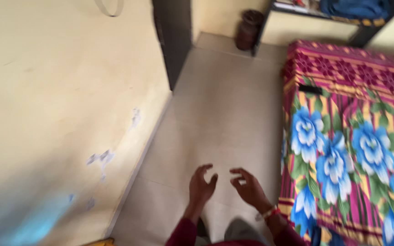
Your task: The person organizes a cluttered shelf by moving bottles, thermos flasks, and metal containers, then wipes the shelf surface. The person also folds a blanket and a towel on a nearby bed.
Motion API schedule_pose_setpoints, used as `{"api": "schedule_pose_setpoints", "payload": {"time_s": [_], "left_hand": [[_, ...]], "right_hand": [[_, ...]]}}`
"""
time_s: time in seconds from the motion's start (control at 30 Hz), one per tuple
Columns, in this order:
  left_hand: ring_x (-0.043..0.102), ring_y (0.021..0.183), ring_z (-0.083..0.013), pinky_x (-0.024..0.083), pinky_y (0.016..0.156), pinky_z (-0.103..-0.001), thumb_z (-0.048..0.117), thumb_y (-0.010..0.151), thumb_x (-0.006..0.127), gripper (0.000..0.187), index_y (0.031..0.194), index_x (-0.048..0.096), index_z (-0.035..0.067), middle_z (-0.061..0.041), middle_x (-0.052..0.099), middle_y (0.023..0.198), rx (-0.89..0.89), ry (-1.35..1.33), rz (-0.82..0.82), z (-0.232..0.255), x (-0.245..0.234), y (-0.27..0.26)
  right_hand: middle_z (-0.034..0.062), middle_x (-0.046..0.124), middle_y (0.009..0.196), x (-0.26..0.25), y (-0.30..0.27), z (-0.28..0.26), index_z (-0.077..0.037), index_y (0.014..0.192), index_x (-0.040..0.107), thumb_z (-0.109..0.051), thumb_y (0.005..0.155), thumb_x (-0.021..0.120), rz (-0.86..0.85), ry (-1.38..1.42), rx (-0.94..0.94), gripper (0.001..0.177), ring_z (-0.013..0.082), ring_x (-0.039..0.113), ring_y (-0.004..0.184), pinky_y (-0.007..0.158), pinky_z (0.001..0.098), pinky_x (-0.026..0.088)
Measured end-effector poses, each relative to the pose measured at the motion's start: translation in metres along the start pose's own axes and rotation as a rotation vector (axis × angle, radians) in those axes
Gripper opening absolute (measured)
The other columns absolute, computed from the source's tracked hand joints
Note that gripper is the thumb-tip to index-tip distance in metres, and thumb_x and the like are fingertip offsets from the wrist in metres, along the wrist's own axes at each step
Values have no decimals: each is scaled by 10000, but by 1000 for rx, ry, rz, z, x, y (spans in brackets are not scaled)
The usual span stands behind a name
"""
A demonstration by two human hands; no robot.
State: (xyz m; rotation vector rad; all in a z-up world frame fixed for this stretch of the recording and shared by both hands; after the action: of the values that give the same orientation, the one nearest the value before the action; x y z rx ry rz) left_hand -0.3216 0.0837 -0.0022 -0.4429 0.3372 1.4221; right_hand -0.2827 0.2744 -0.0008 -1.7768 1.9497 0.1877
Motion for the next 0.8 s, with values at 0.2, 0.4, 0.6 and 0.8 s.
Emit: {"api": "schedule_pose_setpoints", "payload": {"time_s": [0.2, 0.4, 0.6, 0.8], "left_hand": [[658, 1168, -261, 532, 975, -426, 265, 874, 731, 382, 1230, 669, 142, -51, 699, 1263, 123, 89, -178, 32, 20, 93], [659, 1169, -262, 541, 970, -429, 264, 877, 734, 396, 1246, 662, 141, -63, 693, 1280, 215, 86, -258, 49, 73, 202], [675, 1129, -257, 548, 955, -410, 267, 854, 765, 402, 1225, 669, 144, -60, 715, 1239, 263, 94, -289, 90, 134, 319], [693, 1101, -270, 561, 932, -399, 239, 844, 778, 377, 1189, 687, 118, -76, 734, 1195, 374, 54, -249, 145, 179, 422]], "right_hand": [[67, 722, 1269, -26, 52, 11, -68, 1253, 657, -174, 905, 702, 147, 40, 59, 367, 211, 760, 1053, 827, 361, 638], [79, 723, 1270, -62, 133, 52, -83, 1262, 670, -203, 899, 723, 261, 54, 188, 385, 230, 746, 1089, 853, 376, 624], [77, 706, 1291, -143, 254, 67, -76, 1261, 661, -214, 901, 726, 328, 72, 155, 391, 235, 747, 1088, 845, 366, 634], [66, 718, 1278, -232, 363, 43, -77, 1268, 655, -185, 889, 730, 386, 64, 44, 402, 224, 767, 1065, 805, 349, 641]]}}
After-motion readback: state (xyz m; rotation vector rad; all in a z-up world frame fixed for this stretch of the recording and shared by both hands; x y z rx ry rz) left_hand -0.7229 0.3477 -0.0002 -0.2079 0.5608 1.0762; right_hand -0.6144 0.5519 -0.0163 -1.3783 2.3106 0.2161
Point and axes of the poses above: each hand's wrist, its own y-axis towards the middle knuckle, its own x-axis out of the palm, z = x × y, the point moved 2 cm from there along y, towards the middle knuckle
